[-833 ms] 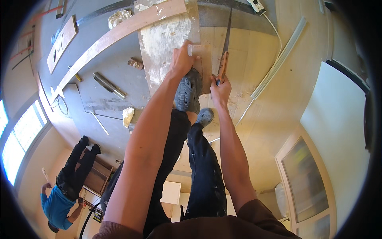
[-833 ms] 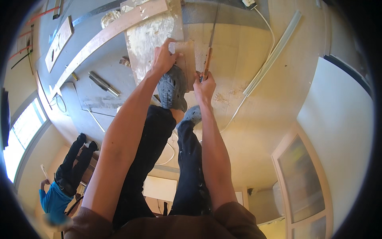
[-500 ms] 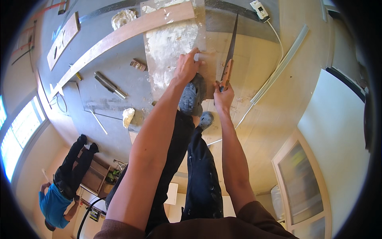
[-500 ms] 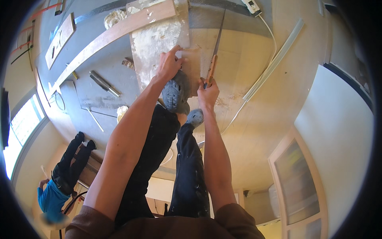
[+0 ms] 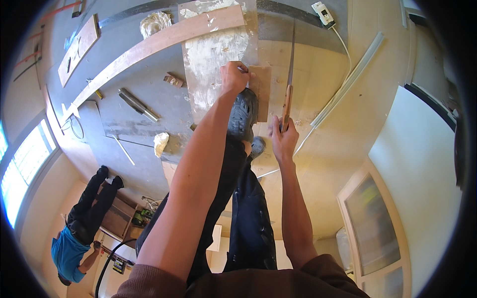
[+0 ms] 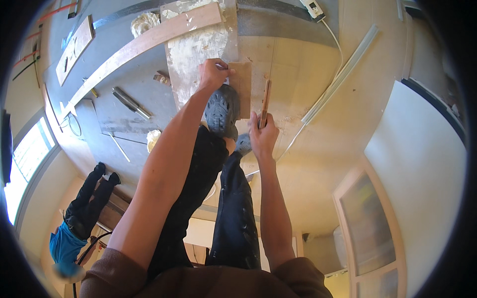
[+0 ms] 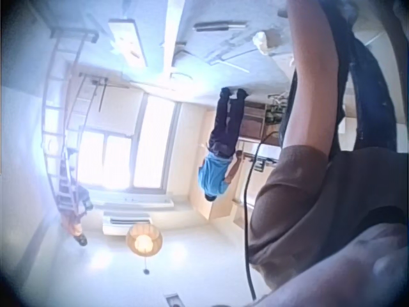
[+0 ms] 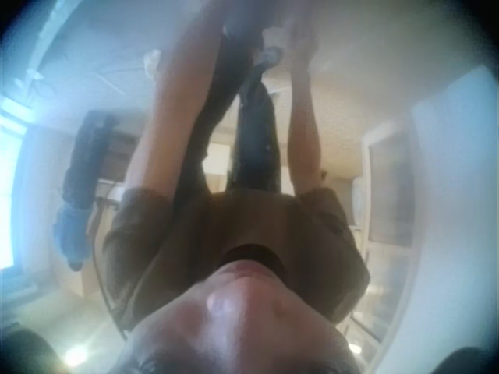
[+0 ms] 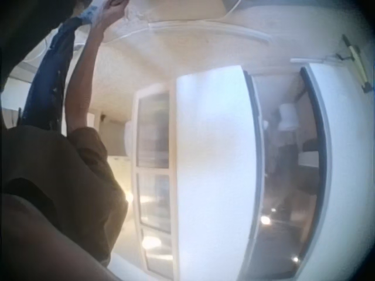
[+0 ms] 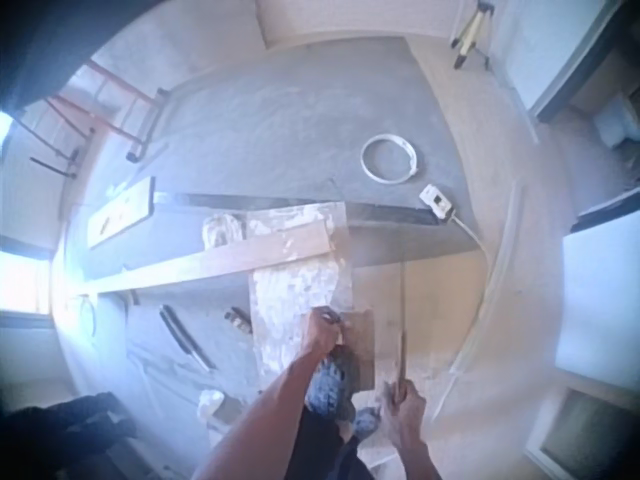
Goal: The person uses a hand saw to cut a small piece of wood placed on the floor. They hold the wood steady with their left hand and saw with their right hand, repeating the motion until the cut is complete.
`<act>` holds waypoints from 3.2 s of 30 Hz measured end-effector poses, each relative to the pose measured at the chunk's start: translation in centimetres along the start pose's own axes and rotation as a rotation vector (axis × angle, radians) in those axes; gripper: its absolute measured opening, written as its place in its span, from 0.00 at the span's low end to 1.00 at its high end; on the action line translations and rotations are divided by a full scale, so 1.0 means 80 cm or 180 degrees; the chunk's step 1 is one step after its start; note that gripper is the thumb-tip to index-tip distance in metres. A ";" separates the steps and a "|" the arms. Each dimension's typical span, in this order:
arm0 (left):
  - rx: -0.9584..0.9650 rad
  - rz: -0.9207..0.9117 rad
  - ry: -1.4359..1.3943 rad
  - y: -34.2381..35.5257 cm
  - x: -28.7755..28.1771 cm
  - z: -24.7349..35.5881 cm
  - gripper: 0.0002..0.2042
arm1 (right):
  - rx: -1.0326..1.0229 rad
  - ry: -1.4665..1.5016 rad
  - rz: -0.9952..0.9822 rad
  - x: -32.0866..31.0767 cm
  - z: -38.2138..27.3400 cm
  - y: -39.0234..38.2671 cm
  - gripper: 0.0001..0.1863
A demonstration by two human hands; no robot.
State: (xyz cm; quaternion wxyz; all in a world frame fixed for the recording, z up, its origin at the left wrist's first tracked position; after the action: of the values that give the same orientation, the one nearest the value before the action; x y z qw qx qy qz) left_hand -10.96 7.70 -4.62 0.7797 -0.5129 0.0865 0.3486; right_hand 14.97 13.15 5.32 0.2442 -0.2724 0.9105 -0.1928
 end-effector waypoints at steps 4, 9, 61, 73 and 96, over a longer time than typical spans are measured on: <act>0.0257 0.0393 0.0404 -0.014 0.002 0.006 0.14 | 0.0280 0.0341 -0.0364 -0.015 -0.053 -0.028 0.24; -0.0074 0.0350 0.0309 -0.005 0.006 -0.004 0.17 | 0.0680 0.0883 -0.0393 -0.012 -0.072 -0.039 0.26; 0.0933 0.0120 0.0254 0.012 -0.003 0.027 0.12 | 0.0903 -0.0151 -0.0709 0.023 -0.122 -0.093 0.33; 0.0462 0.0149 0.0189 0.017 -0.003 0.020 0.13 | 0.1029 0.0173 -0.0575 0.011 -0.109 -0.130 0.27; 0.0984 0.0326 0.0195 0.034 0.024 0.014 0.13 | 0.0629 -0.0097 -0.0604 0.010 -0.066 -0.111 0.36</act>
State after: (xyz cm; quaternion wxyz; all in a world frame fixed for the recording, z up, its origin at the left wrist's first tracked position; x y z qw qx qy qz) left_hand -11.51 10.21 -7.07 0.8275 -0.3922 0.1889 0.3546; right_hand 15.06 6.90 13.58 0.2644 -0.3348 0.8534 -0.2995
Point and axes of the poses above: each hand's wrist, its own y-axis towards the middle knuckle, its own x-axis out of the palm, z = x × y, the point moved 9 cm from there along y, towards the middle knuckle, and after that the axes turned 11 degrees about -x, right-handed, at the moved point
